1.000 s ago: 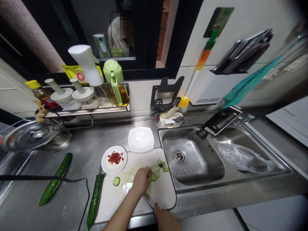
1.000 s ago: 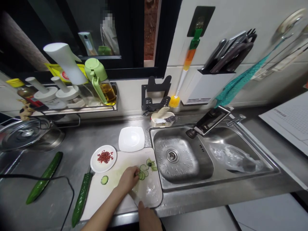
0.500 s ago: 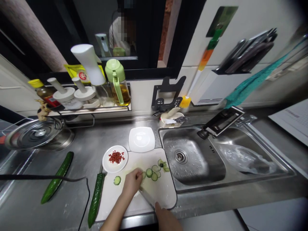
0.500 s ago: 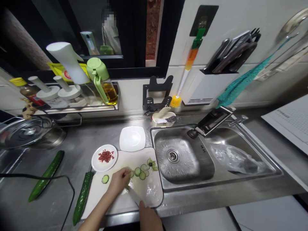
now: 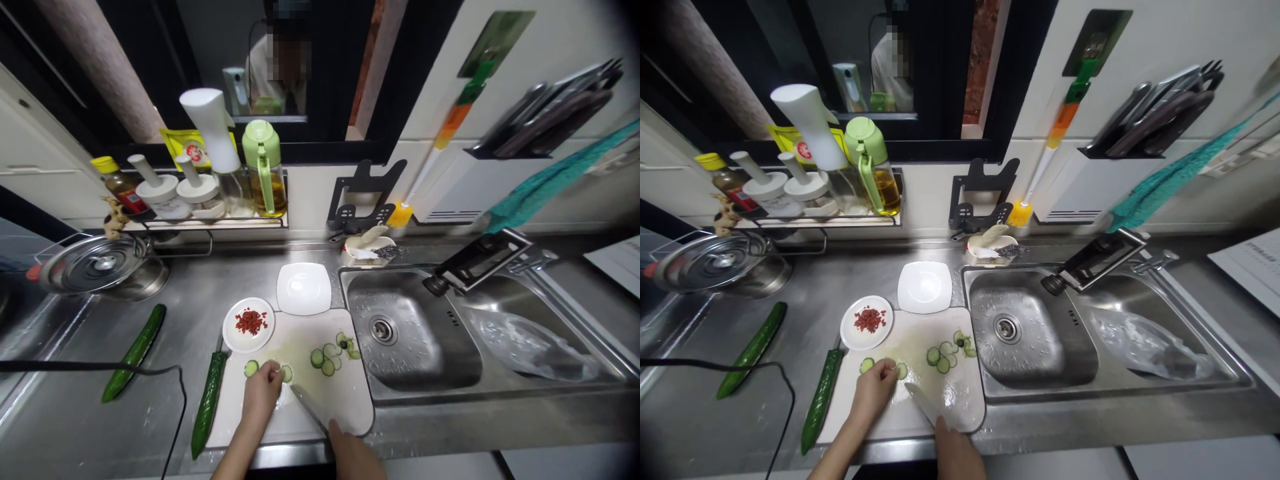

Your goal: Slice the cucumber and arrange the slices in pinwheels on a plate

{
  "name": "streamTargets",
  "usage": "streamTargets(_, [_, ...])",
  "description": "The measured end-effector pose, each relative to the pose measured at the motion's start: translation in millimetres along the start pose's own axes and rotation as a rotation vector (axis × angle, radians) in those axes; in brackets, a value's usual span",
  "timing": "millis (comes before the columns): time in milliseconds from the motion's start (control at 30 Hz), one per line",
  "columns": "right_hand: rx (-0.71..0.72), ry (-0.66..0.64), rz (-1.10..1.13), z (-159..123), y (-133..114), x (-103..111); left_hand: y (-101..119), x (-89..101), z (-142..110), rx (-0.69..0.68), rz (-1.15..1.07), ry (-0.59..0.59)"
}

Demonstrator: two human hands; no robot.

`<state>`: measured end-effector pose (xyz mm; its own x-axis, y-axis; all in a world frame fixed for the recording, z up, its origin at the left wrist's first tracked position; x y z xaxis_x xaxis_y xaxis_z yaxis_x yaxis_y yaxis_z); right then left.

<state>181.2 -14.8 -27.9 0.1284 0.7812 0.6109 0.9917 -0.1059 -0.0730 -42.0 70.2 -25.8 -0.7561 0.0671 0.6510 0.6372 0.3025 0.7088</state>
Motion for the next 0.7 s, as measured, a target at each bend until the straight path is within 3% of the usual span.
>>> streamTargets(200, [-0.014,0.015,-0.023,-4,-3,11,-7,-1.6,-5,0.060,-0.035,0.024])
streamTargets(500, [0.014,0.052,-0.087,-14,-45,54,-5,-0.4,-4,0.063,0.022,0.056])
streamTargets(700, [0.034,0.075,-0.107,-9,-47,48,-2,-1.1,-3,0.050,0.048,0.048])
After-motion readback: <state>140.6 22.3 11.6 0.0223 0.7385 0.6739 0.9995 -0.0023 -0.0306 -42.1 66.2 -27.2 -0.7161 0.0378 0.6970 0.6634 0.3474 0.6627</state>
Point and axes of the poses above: each hand's wrist, its own z-axis towards the middle knuckle, its own x-axis out of the back of the hand, y = z × x, the point moved 9 cm from there along z, towards the middle knuckle, and after that the axes turned 13 degrees about -x, right-handed, at the moved point
